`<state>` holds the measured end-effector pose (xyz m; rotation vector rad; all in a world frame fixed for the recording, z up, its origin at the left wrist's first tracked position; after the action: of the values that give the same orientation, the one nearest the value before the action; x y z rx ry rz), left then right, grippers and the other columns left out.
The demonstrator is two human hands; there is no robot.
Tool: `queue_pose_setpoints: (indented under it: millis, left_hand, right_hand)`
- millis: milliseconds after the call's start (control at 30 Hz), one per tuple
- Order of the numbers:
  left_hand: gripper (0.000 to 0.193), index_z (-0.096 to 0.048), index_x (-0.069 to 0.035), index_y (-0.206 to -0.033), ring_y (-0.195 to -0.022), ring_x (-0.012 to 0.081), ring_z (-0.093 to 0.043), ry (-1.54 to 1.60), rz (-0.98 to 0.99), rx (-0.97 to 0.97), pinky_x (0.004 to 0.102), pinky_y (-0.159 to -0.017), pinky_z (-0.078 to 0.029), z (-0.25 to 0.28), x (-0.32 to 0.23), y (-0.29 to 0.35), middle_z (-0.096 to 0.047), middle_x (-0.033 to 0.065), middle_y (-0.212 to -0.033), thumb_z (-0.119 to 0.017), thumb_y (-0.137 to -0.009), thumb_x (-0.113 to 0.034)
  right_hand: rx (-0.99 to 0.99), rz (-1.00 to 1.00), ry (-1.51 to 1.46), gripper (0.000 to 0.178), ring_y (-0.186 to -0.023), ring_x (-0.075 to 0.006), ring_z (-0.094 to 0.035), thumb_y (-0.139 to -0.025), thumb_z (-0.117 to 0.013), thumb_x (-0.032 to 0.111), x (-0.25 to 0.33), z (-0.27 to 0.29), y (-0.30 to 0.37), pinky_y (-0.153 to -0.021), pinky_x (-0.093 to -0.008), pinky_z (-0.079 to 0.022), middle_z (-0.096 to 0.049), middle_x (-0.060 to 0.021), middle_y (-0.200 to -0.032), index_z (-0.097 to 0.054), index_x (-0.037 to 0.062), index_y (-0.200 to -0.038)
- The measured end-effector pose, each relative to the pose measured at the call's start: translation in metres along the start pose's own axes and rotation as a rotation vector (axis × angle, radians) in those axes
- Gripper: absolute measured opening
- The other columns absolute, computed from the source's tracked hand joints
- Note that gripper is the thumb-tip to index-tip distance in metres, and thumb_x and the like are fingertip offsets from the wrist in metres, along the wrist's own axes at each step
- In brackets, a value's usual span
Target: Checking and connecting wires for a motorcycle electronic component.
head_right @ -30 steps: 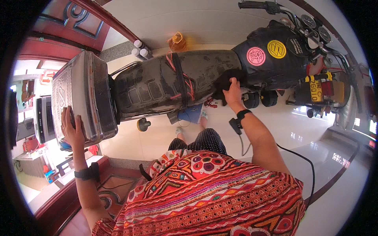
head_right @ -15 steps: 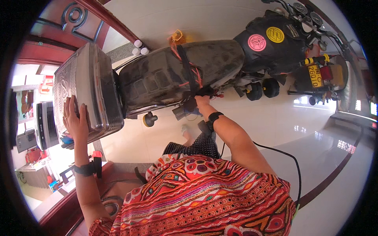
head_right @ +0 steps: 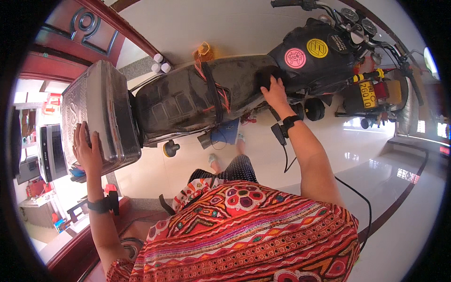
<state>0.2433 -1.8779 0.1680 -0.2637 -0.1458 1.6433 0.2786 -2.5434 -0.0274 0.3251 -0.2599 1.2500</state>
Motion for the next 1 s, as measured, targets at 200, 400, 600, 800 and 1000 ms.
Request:
queue_pose_setpoints:
  millis: [200, 400, 600, 800, 1000]
  left_hand:
    - [0.051, -0.048, -0.013, -0.139, -0.137, 0.0297, -0.038, 0.022, -0.042, -0.044, 0.0489, -0.112, -0.024, -0.001, 0.005, -0.002, -0.047, 0.0116, -0.144, -0.054, -0.093, -0.033]
    - [0.047, -0.049, -0.009, -0.138, -0.135, 0.0330, -0.039, 0.037, -0.047, -0.016, 0.0443, -0.112, -0.026, 0.010, 0.008, -0.002, -0.046, 0.0152, -0.144, -0.051, -0.094, -0.026]
    - [0.046, -0.049, -0.008, -0.138, -0.135, 0.0339, -0.039, 0.033, -0.045, 0.007, 0.0443, -0.112, -0.025, 0.003, 0.008, -0.006, -0.046, 0.0168, -0.143, -0.050, -0.094, -0.024]
    - [0.047, -0.049, -0.007, -0.138, -0.136, 0.0341, -0.038, 0.030, 0.004, 0.016, 0.0448, -0.112, -0.026, 0.003, 0.007, -0.004, -0.045, 0.0163, -0.144, -0.049, -0.095, -0.026]
    - [0.048, -0.049, -0.006, -0.137, -0.135, 0.0337, -0.039, 0.008, -0.034, 0.000, 0.0442, -0.112, -0.027, 0.000, 0.019, 0.001, -0.046, 0.0159, -0.143, -0.050, -0.094, -0.025]
  right_hand:
    - [0.073, 0.015, 0.396, 0.063, -0.128, -0.0524, -0.032, -0.092, -0.059, 0.038, 0.029, -0.022, 0.003, -0.097, -0.0540, -0.042, -0.018, -0.0288, -0.152, -0.036, 0.0192, -0.147]
    - [-0.058, 0.254, 0.508, 0.058, -0.119, -0.0402, -0.041, -0.086, -0.065, 0.039, 0.072, -0.003, -0.041, -0.093, -0.0483, -0.041, -0.038, -0.0199, -0.144, -0.048, 0.0189, -0.138]
    - [0.005, 0.318, 0.129, 0.024, -0.110, -0.0348, -0.051, -0.076, -0.061, 0.004, 0.072, 0.006, -0.071, -0.085, -0.0435, -0.050, -0.056, -0.0123, -0.112, -0.066, 0.0103, -0.099]
    - [-0.280, 0.437, 0.144, 0.036, -0.107, -0.0331, -0.055, -0.066, -0.062, -0.002, 0.089, 0.193, -0.053, -0.091, -0.0395, -0.047, -0.060, -0.0119, -0.113, -0.068, 0.0088, -0.099]
    - [-0.209, 0.053, 0.625, 0.061, -0.141, -0.0416, -0.022, -0.083, -0.069, 0.035, -0.028, 0.232, -0.099, -0.109, -0.0598, -0.024, -0.029, -0.0161, -0.153, -0.050, 0.0167, -0.138]
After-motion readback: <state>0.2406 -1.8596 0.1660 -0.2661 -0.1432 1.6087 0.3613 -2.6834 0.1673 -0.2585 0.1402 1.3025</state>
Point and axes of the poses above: each hand's wrist, its own y-axis away from the middle knuckle, its own z-axis out of the back of the hand, x = y × z, the point moved 10 cm from there along -y, towards the middle knuckle
